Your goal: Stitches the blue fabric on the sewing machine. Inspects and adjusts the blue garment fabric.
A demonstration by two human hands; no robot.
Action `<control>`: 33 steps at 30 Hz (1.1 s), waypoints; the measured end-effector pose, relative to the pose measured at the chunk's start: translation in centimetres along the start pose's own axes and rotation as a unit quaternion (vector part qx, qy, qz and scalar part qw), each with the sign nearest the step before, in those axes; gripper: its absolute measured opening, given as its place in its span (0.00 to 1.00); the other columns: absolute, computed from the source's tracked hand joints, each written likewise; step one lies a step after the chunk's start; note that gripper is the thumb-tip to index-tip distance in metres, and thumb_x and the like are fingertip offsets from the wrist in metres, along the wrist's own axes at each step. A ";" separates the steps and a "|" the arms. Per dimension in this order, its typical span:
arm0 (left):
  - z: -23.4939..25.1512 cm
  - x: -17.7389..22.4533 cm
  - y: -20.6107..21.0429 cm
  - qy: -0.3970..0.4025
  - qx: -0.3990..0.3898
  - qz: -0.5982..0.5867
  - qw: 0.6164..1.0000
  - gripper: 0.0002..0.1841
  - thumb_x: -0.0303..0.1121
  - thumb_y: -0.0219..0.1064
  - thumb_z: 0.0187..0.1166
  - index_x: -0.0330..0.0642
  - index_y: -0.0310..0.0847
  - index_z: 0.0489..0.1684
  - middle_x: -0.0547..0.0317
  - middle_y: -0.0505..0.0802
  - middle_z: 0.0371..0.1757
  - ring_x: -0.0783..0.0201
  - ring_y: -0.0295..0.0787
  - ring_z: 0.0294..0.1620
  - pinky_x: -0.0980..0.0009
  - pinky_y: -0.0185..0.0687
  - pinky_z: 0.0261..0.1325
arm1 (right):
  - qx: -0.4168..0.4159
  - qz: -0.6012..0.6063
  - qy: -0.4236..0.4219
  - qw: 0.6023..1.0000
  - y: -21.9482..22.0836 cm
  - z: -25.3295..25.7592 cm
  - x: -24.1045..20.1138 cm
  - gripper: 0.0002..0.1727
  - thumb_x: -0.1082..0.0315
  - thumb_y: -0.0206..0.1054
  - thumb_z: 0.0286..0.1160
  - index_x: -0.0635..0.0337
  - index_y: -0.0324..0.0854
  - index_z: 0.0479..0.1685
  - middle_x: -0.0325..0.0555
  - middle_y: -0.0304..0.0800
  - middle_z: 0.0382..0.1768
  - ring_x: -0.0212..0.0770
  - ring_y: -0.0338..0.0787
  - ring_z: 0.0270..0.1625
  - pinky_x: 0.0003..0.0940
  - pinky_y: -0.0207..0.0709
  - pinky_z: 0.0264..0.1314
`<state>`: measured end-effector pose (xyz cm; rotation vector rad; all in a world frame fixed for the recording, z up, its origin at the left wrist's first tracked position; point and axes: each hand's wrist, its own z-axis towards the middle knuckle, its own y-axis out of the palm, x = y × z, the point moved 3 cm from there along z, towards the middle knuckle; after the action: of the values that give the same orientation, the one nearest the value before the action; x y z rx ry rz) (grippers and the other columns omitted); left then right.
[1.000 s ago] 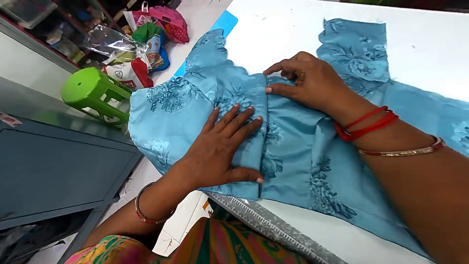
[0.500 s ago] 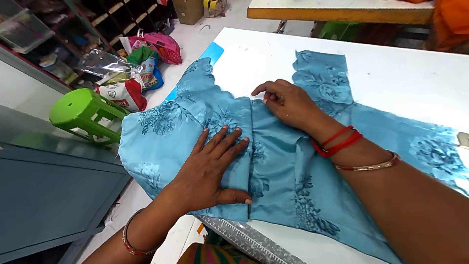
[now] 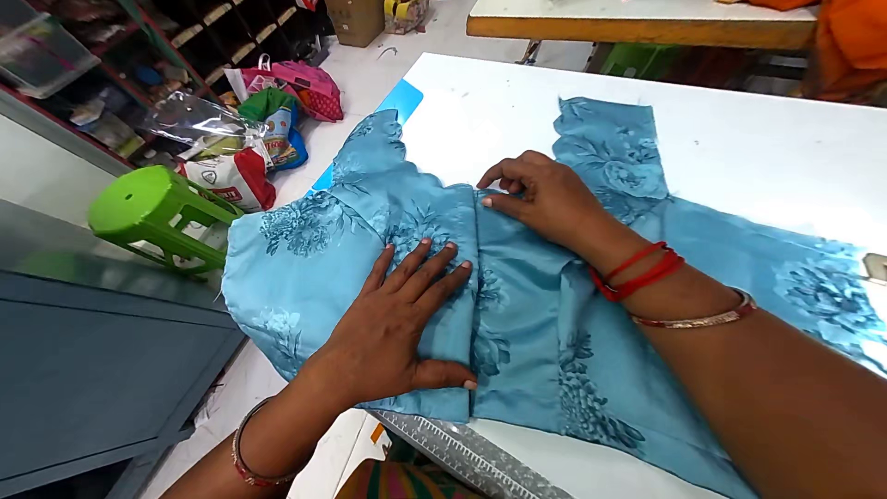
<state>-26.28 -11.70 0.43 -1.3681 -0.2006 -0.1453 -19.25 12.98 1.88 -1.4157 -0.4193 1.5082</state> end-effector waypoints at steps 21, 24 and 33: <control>0.0 0.1 -0.1 -0.001 -0.009 0.006 1.000 0.55 0.83 0.43 0.68 0.51 0.63 0.91 0.55 0.66 0.93 0.49 0.51 0.95 0.32 0.42 0.90 | -0.001 -0.023 -0.051 0.998 0.4 0.0 0.0 0.23 0.64 0.67 0.82 0.48 0.83 0.76 0.59 0.87 0.51 0.61 0.85 0.56 0.60 0.75 0.58; 0.0 0.0 0.0 0.000 -0.006 0.006 1.000 0.55 0.83 0.43 0.68 0.52 0.63 0.91 0.55 0.66 0.93 0.49 0.52 0.95 0.33 0.43 0.90 | -0.006 -0.027 -0.043 0.999 0.4 0.0 0.0 0.24 0.64 0.67 0.82 0.46 0.81 0.78 0.58 0.87 0.51 0.59 0.85 0.56 0.59 0.75 0.59; 0.0 0.0 0.0 0.002 -0.004 0.002 1.000 0.56 0.83 0.43 0.68 0.51 0.62 0.92 0.55 0.66 0.93 0.49 0.51 0.95 0.32 0.42 0.90 | -0.010 -0.032 -0.045 0.998 0.5 -0.1 0.0 0.21 0.63 0.66 0.83 0.43 0.84 0.75 0.56 0.87 0.52 0.60 0.84 0.58 0.58 0.75 0.58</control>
<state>-26.28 -11.71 0.45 -1.3759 -0.1951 -0.1453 -19.39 12.75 1.51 -1.3412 -0.5325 1.5227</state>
